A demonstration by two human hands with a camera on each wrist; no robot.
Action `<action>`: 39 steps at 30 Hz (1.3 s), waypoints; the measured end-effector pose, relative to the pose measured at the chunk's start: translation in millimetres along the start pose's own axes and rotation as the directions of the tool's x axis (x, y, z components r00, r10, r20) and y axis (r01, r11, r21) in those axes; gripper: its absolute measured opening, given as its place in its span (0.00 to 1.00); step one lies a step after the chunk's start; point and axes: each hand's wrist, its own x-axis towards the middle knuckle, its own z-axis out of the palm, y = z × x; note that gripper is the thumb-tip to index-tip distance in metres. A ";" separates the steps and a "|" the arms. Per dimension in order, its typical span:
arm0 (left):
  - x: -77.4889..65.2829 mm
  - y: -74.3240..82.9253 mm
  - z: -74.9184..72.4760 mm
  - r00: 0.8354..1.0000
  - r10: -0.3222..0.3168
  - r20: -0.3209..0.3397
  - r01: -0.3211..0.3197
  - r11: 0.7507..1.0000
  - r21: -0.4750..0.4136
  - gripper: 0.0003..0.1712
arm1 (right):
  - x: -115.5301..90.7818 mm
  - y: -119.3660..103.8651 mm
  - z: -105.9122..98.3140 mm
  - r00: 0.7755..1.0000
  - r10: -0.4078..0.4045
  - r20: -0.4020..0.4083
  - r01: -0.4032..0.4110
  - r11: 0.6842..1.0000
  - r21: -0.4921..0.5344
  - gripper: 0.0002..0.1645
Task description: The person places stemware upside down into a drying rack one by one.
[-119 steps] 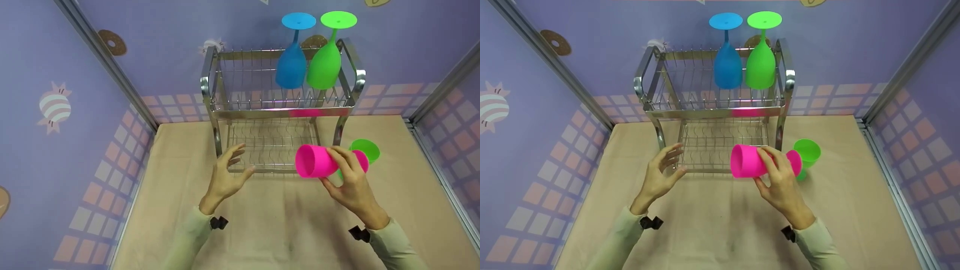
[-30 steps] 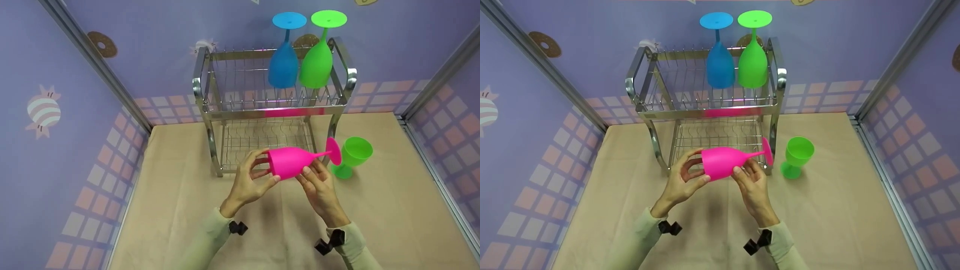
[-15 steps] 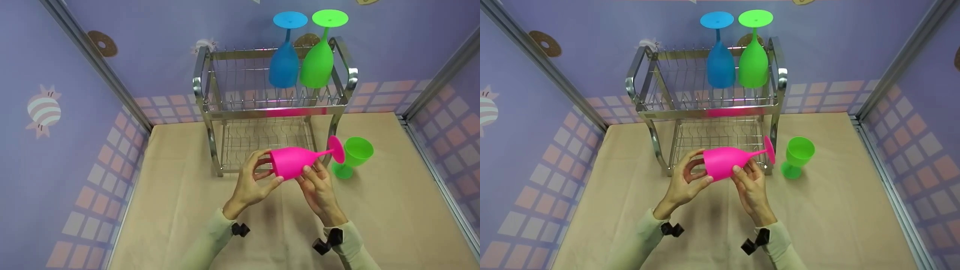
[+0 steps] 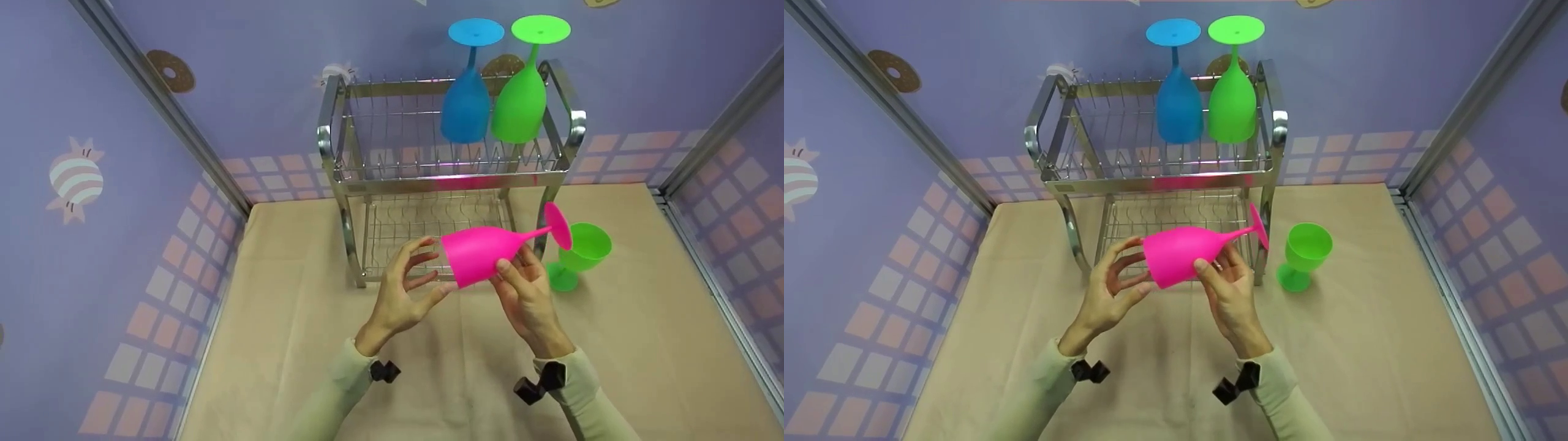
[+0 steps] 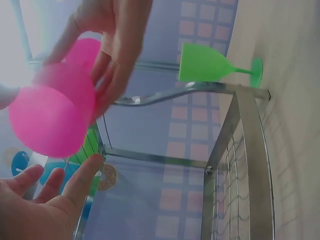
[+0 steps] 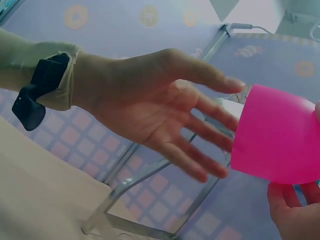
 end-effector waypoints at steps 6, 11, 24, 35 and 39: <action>-1.5 -11.4 -25.8 0.999 -0.002 -0.037 0.007 0.992 0.130 0.45 | 14.0 -21.7 13.3 0.988 -0.093 0.120 0.109 0.985 -0.133 0.31; -4.9 -27.8 -51.7 0.991 0.039 -0.126 -0.005 0.966 0.258 0.44 | 27.7 -38.1 27.2 0.961 -0.170 0.219 0.216 0.954 -0.208 0.32; -4.3 -61.2 -105.1 0.920 0.145 -0.365 0.053 0.874 0.483 0.34 | 67.7 -95.0 77.3 0.877 -0.192 0.440 0.397 0.806 -0.440 0.34; 3.6 -85.6 -110.6 0.904 -0.036 -0.426 0.210 0.906 0.368 0.32 | 108.4 -123.9 137.0 0.802 -0.194 0.565 0.543 0.630 -0.555 0.37; 9.1 -89.7 -109.7 0.896 -0.037 -0.443 0.218 0.905 0.364 0.29 | 126.0 -130.1 156.6 0.801 -0.153 0.578 0.554 0.553 -0.622 0.35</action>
